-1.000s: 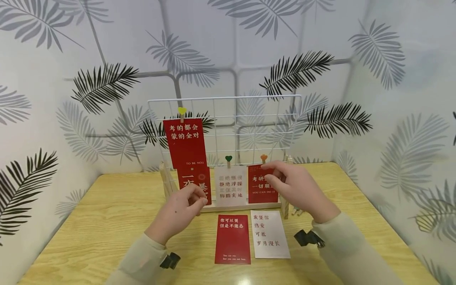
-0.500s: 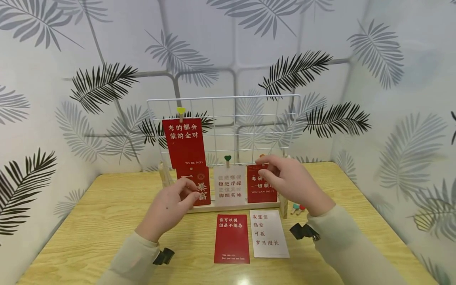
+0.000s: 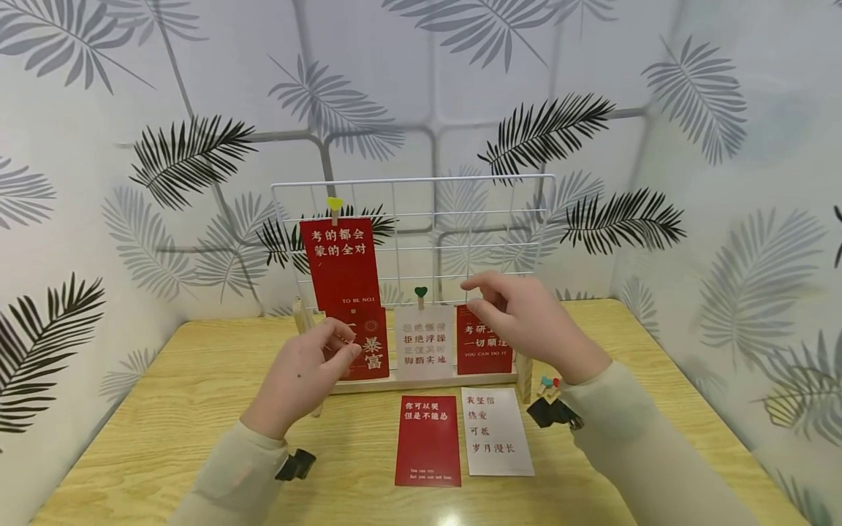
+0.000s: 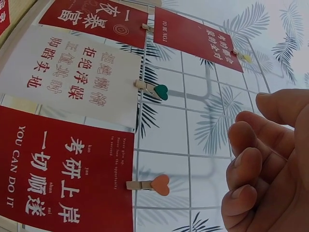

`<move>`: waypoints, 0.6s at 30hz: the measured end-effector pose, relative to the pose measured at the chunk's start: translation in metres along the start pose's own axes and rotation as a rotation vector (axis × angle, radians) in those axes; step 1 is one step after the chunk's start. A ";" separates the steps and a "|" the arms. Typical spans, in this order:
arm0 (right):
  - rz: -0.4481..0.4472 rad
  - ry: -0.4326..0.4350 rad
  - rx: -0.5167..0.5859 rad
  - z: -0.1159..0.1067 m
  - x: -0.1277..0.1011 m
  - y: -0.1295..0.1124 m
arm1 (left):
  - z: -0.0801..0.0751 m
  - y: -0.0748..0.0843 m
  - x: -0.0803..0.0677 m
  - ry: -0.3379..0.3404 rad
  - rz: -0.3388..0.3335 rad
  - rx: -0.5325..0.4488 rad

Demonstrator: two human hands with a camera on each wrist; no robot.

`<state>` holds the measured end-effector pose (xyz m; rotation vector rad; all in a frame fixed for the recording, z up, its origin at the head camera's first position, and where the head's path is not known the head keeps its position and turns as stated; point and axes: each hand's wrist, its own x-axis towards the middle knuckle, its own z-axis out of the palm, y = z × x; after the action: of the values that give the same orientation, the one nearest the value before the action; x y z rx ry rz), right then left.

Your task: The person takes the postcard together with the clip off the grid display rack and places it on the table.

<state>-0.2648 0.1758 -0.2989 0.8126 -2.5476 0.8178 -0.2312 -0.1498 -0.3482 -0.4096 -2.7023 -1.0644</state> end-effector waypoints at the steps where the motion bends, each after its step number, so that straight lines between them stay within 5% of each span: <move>1: -0.007 0.003 -0.004 0.000 0.001 -0.001 | -0.001 0.000 0.000 0.001 0.003 -0.005; 18: -0.022 -0.038 -0.026 -0.006 0.018 -0.018 | -0.010 -0.002 0.005 0.027 -0.002 0.006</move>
<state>-0.2672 0.1600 -0.2778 0.8544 -2.5726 0.7674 -0.2356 -0.1568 -0.3406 -0.3886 -2.6822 -1.0537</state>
